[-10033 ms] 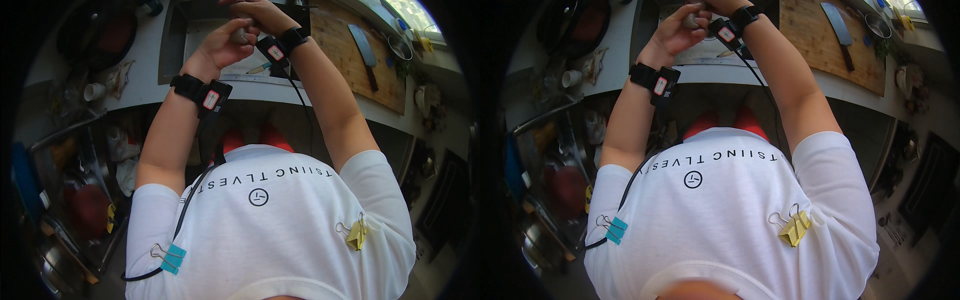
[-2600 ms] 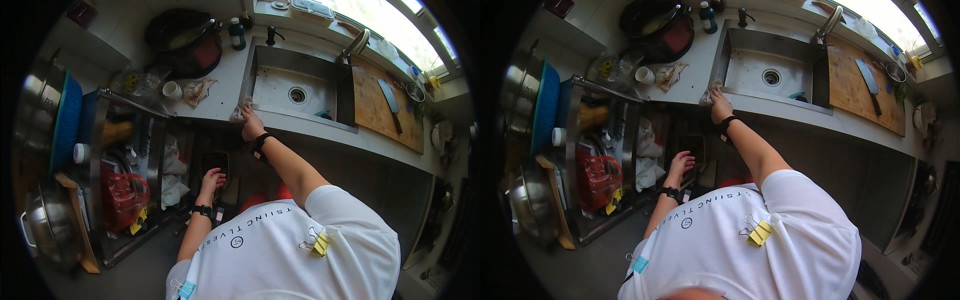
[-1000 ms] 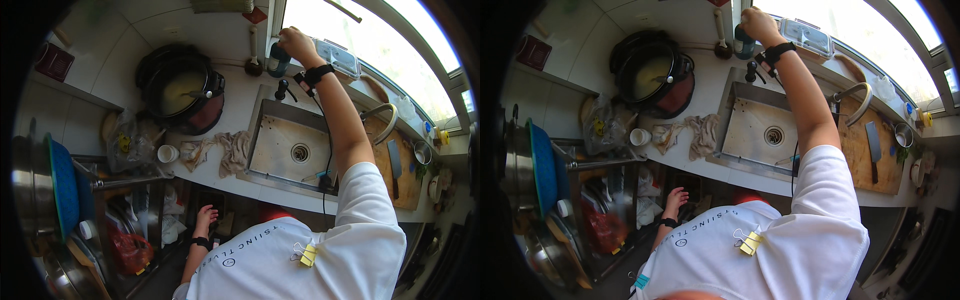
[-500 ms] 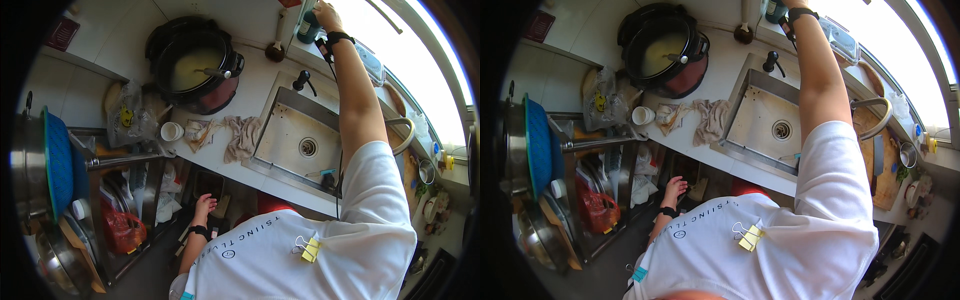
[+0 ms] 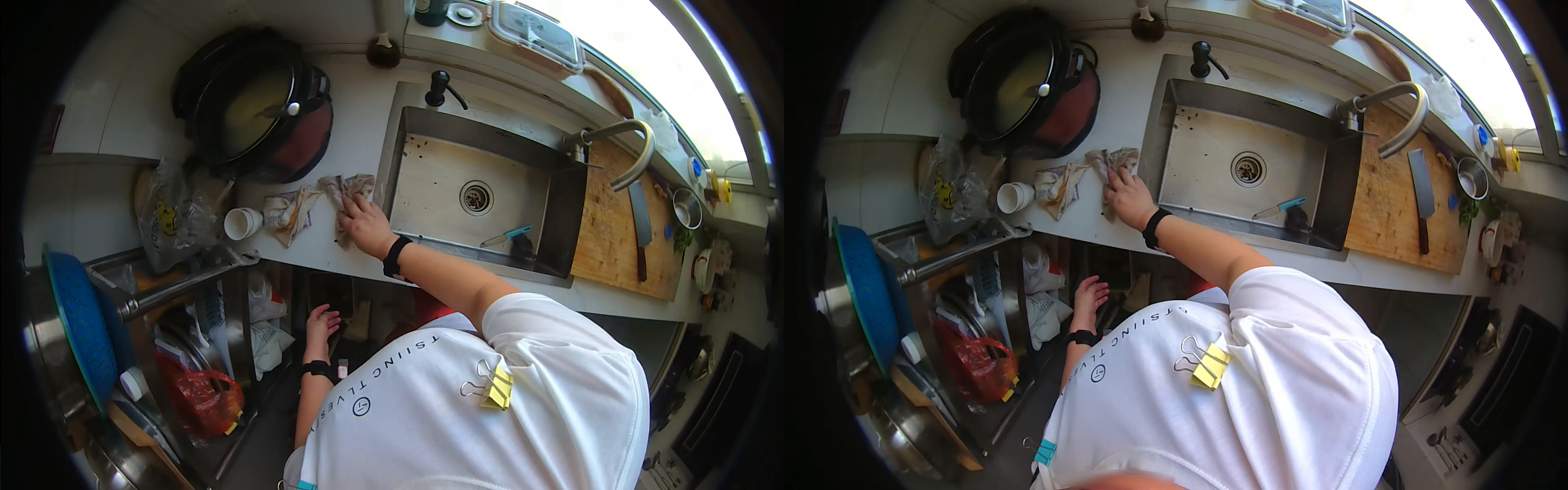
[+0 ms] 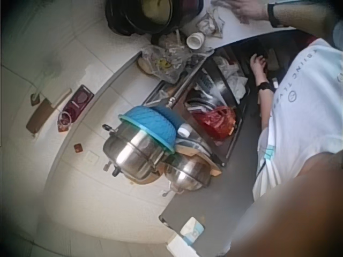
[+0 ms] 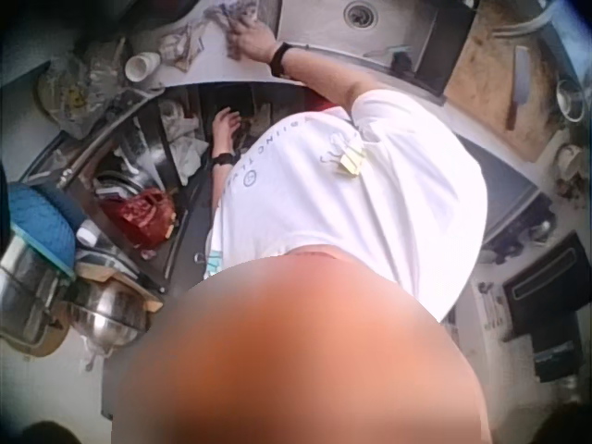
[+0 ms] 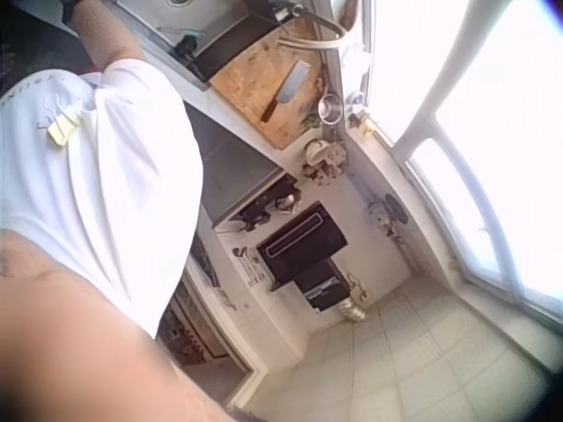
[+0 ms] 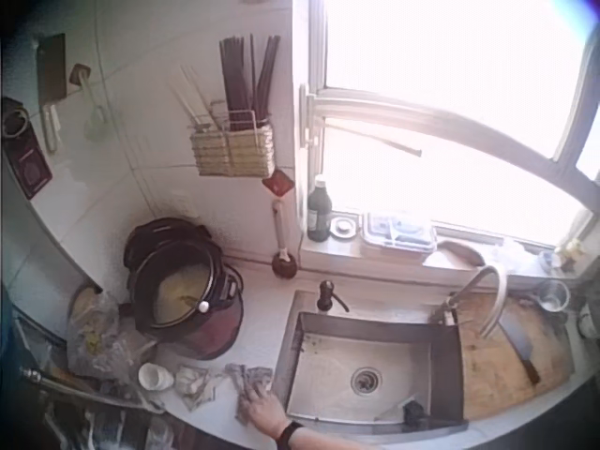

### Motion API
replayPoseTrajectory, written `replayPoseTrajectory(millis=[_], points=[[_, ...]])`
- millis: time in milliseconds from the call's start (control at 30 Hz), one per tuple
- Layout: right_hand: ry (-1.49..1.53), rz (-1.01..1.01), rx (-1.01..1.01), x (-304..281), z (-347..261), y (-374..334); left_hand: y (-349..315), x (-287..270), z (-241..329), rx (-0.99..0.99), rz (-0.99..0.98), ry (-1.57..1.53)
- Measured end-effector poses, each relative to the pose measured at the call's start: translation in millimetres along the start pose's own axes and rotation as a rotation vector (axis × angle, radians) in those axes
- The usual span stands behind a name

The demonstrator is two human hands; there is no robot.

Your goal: The person cleans a kitchen sink and countertop using a cloth. They wipe the sink basin, countertop, and faucet, then rinse the cloth under running water. The person also removes and cleans the sink strainer before placing it back.

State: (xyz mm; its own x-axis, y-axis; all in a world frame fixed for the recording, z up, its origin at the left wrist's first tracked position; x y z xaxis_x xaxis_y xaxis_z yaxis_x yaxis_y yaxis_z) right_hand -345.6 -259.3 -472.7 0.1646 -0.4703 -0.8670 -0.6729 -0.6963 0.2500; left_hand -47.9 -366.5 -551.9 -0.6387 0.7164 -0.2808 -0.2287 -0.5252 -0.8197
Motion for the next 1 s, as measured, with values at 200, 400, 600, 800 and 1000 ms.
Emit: replayPoseTrajectory(millis=[200,400,600,800,1000], points=[[1.101,0.234,0.659,-55,123,0,5,26,21,0.046,-0.062,0.109],[0.792,0.777,0.648,-235,329,-76,12,42,26,0.019,-0.088,0.189],[-0.282,0.480,0.894,-228,485,-109,24,52,33,0.007,-0.071,0.246],[-0.465,0.610,0.517,-134,405,-13,22,58,38,0.005,-0.064,0.242],[0.073,0.389,0.321,-98,342,82,12,69,82,0.221,-0.114,0.243]])
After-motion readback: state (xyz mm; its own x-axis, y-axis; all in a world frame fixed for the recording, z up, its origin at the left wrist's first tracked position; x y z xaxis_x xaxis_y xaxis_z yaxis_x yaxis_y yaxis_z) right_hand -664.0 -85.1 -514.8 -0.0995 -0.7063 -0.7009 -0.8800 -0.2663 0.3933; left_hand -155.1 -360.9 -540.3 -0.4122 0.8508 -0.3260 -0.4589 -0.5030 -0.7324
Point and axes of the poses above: each hand's wrist, its own y-axis towards the middle knuckle, its own x-axis out of the palm, z = x × y, the point moved 7 cm from there along y, towards the middle knuckle, and after that the axes turned 13 degrees about z, right-handed, at the moved point
